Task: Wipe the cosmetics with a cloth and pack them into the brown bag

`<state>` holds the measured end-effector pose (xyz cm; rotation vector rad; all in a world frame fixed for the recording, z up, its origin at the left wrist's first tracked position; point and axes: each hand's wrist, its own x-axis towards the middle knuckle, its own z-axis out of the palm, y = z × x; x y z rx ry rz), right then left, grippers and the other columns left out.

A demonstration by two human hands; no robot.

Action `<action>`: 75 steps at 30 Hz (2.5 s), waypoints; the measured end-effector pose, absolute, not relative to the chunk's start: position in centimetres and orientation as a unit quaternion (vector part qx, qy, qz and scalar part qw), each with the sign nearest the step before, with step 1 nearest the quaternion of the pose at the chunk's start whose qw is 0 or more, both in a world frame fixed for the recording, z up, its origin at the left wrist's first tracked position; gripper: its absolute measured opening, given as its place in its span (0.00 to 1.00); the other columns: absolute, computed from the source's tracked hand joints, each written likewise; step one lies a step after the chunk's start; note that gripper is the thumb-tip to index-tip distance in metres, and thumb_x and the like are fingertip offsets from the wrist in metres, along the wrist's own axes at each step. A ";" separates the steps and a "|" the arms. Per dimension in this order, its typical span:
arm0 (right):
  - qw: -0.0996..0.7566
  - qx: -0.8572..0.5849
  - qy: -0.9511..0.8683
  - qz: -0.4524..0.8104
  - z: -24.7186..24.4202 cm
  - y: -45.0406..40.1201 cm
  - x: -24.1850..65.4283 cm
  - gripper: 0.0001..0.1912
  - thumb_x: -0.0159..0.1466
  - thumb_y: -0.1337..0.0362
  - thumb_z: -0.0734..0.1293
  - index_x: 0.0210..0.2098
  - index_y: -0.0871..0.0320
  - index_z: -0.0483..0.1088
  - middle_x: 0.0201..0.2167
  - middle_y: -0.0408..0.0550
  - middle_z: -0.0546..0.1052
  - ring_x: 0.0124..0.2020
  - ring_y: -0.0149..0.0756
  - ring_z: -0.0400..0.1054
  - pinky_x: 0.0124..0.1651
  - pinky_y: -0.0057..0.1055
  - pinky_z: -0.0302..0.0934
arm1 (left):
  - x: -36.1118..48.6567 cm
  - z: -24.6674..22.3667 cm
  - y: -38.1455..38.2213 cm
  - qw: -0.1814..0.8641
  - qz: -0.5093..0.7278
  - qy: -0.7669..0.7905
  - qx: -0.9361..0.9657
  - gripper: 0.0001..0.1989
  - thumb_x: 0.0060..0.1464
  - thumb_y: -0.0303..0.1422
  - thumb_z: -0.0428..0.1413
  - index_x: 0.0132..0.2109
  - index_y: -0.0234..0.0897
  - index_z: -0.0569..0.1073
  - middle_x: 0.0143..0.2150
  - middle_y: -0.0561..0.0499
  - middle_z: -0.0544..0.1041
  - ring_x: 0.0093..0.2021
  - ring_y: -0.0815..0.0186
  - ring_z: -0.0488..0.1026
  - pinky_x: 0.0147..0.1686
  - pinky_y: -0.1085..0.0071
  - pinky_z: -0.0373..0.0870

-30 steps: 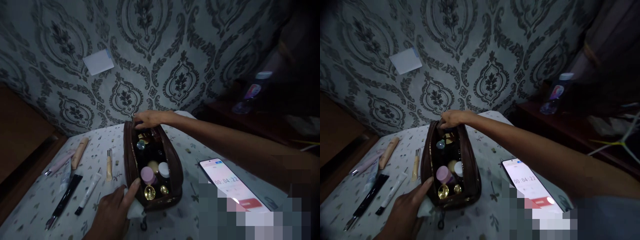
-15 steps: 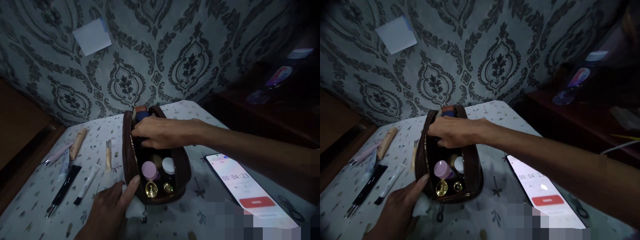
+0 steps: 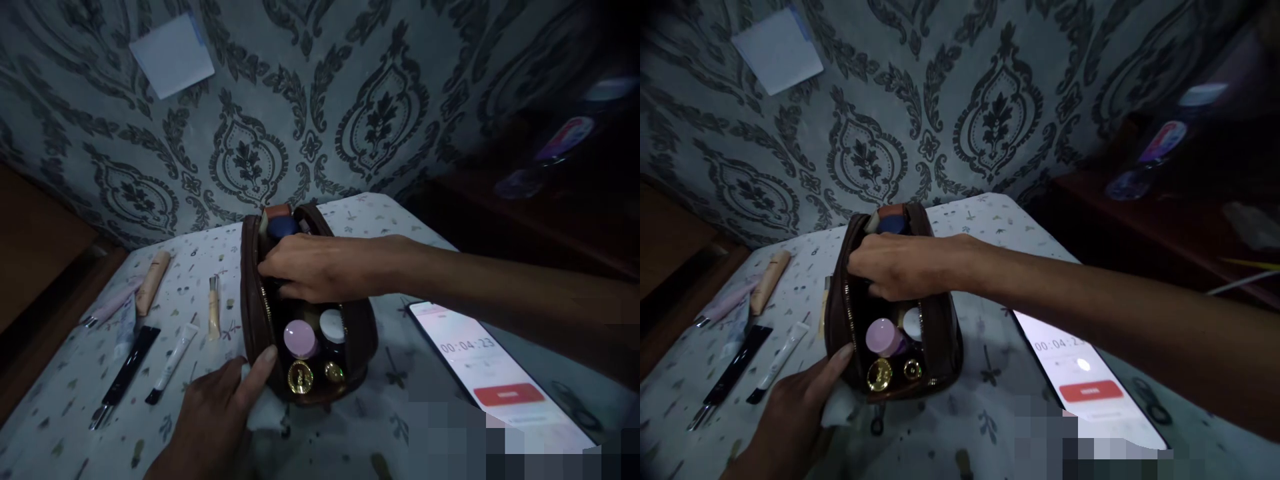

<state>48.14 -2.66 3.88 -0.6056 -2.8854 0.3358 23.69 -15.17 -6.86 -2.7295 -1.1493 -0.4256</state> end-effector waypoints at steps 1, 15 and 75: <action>0.081 -0.215 -0.967 0.112 4.1 -2.8 48.3 0.06 0.62 0.74 0.67 0.40 0.64 0.72 0.35 0.48 0.74 0.38 0.36 0.66 0.40 0.30 0.58 | 23.6 -6.9 -15.2 0.072 -0.146 -0.380 -0.911 0.50 0.44 0.18 0.47 0.73 0.43 0.38 0.37 0.48 0.79 0.31 0.61 0.77 0.26 0.70 0.77; 0.013 -0.338 -0.940 0.055 4.8 -3.3 48.3 0.16 0.59 0.61 0.72 0.45 0.61 0.72 0.36 0.48 0.74 0.37 0.39 0.69 0.36 0.29 0.57 | 25.0 -5.8 -15.2 0.076 -0.173 -0.386 -0.903 0.49 0.41 0.18 0.45 0.71 0.44 0.41 0.33 0.51 0.75 0.27 0.62 0.74 0.24 0.70 0.72; 0.385 -0.449 -0.488 0.641 -9.7 -19.2 32.5 0.25 0.53 0.41 0.68 0.27 0.60 0.69 0.16 0.38 0.68 0.12 0.23 0.55 0.14 0.22 0.43 | 13.1 -9.2 -18.9 -0.072 -0.402 -0.504 -0.761 0.13 0.67 0.34 0.44 0.32 0.38 0.63 0.28 0.54 0.67 0.29 0.67 0.66 0.32 0.72 0.62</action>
